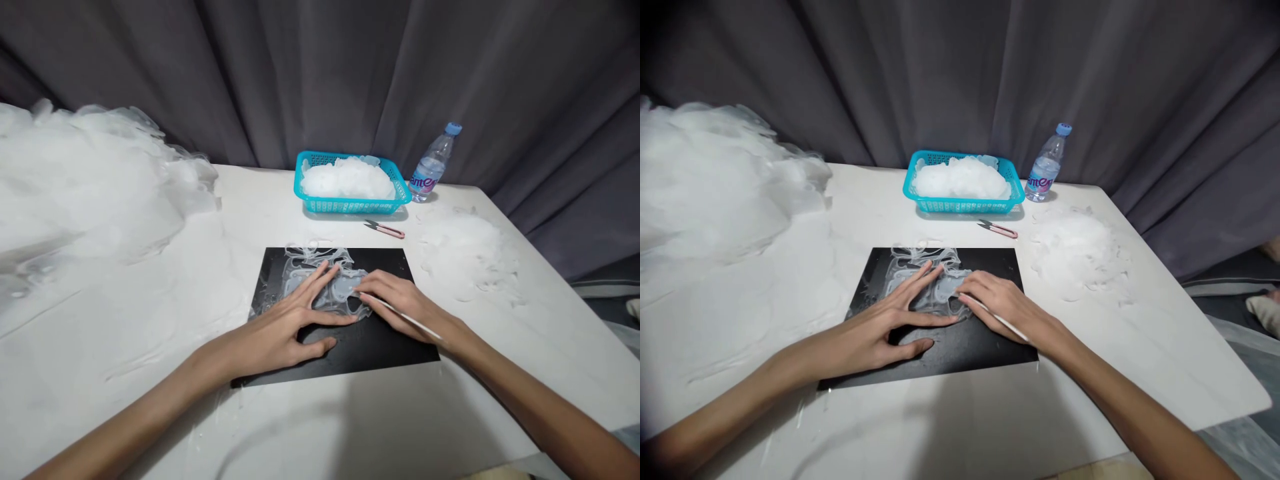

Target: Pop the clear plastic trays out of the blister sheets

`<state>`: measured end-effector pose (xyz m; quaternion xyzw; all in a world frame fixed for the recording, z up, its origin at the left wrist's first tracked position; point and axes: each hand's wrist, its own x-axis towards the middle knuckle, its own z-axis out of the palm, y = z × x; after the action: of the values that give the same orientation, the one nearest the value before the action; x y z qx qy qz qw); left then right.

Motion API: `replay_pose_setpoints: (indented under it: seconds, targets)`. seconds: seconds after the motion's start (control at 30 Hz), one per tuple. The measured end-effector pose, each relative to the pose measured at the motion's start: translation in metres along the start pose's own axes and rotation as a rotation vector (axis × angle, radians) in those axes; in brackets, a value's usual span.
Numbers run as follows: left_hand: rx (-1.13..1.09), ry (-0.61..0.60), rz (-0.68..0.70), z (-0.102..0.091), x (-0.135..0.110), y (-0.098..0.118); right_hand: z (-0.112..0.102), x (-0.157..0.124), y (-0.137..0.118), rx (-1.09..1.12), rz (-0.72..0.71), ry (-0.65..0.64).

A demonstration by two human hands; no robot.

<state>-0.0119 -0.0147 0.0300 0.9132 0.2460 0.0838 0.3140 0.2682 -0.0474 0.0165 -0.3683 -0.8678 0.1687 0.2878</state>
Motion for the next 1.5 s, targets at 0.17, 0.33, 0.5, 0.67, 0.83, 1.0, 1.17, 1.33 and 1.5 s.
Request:
replay_pose_setpoints:
  seconds: [0.17,0.33,0.5,0.67,0.83,1.0,1.17,1.33,1.5]
  targets:
    - [0.002,-0.052,-0.004,-0.004,0.002,0.0,-0.004,0.011,0.007,0.246,0.322,0.171]
    - [0.0,-0.055,-0.004,-0.004,0.0,-0.002,-0.001,0.016,0.03,0.502,0.59,0.484]
    - [-0.013,-0.09,-0.042,-0.002,-0.001,-0.005,0.001,0.014,0.05,0.61,0.684,0.738]
    - [-0.205,0.196,-0.202,0.007,0.005,0.001,-0.004,0.008,0.009,0.43,0.473,0.567]
    - [-0.391,0.335,-0.315,0.008,0.01,0.007,0.015,-0.009,-0.044,0.376,0.122,0.196]
    - [-0.369,0.261,-0.235,0.005,0.009,-0.002,0.017,-0.012,-0.054,0.48,0.056,-0.098]
    - [-0.288,0.248,-0.185,0.011,0.004,-0.007,-0.005,-0.003,-0.036,0.288,0.159,0.136]
    - [-0.25,0.263,-0.15,0.018,0.005,-0.002,0.009,0.003,-0.023,0.12,0.222,0.085]
    - [-0.227,0.284,-0.141,0.021,0.005,0.003,0.021,0.007,-0.021,0.152,0.233,0.005]
